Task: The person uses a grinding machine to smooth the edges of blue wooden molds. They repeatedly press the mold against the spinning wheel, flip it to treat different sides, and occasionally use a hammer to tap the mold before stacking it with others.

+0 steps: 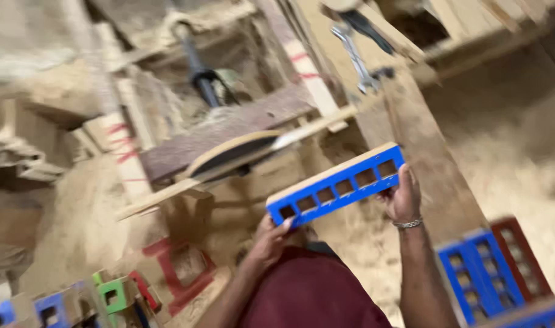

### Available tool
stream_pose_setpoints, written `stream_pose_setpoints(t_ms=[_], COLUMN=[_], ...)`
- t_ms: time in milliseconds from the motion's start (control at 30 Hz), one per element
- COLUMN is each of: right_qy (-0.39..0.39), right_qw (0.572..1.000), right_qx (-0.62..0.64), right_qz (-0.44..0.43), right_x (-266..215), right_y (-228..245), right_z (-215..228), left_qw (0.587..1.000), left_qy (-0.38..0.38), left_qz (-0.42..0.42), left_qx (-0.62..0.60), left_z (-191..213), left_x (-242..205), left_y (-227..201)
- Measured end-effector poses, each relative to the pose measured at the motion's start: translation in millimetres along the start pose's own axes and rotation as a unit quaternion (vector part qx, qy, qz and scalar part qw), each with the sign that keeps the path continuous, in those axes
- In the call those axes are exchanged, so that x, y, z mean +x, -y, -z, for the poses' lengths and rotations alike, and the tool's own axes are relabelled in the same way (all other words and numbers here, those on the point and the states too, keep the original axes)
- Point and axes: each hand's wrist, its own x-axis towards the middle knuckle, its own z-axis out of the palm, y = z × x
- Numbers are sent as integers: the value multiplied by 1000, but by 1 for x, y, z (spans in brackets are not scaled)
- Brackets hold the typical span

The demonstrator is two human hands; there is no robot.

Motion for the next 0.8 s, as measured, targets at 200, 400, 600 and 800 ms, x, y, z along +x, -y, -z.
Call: stream_pose_setpoints(t_ms=[200, 400, 600, 800], right_qy=[47, -10, -18, -88], right_qw=[998, 997, 945, 820], right_qx=[21, 23, -265, -563], right_qz=[48, -72, -190, -58], right_x=[-33, -2, 90, 191], right_y=[11, 23, 9, -19], right_z=[53, 83, 122, 142], left_qw=[927, 976, 991, 986], left_qy=[170, 79, -41, -121], left_qz=[-31, 9, 84, 89], left_qx=[333, 205, 97, 73], left_z=[3, -29, -59, -72], left_x=[4, 25, 55, 82], left_y=[1, 59, 99, 127])
